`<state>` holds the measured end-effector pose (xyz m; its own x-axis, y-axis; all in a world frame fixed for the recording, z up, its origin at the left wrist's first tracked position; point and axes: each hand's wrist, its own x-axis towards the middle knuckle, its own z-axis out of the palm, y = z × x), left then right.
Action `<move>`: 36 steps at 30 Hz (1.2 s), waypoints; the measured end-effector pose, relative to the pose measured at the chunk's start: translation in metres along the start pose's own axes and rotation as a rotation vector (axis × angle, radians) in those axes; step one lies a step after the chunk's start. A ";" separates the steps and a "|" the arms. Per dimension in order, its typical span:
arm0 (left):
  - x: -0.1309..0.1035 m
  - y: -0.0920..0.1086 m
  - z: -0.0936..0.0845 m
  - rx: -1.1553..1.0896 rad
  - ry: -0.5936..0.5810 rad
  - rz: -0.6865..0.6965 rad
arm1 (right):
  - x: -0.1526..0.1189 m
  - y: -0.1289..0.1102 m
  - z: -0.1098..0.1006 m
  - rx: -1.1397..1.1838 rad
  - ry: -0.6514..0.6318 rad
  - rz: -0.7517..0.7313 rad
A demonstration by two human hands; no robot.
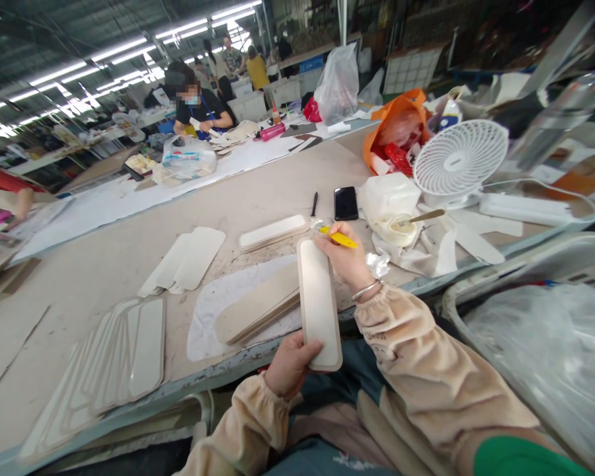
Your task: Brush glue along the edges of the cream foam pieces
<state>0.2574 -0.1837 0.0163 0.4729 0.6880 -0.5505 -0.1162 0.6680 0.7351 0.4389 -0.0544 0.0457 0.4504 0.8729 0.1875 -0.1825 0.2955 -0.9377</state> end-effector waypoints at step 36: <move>-0.044 0.083 -0.063 0.326 0.151 0.232 | 0.010 0.004 -0.009 -0.266 -0.181 -0.040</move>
<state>0.1715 -0.1403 0.0766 0.3303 0.8596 -0.3898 0.0889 0.3827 0.9196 0.4509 -0.0478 0.0415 0.2850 0.9248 0.2521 0.0781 0.2397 -0.9677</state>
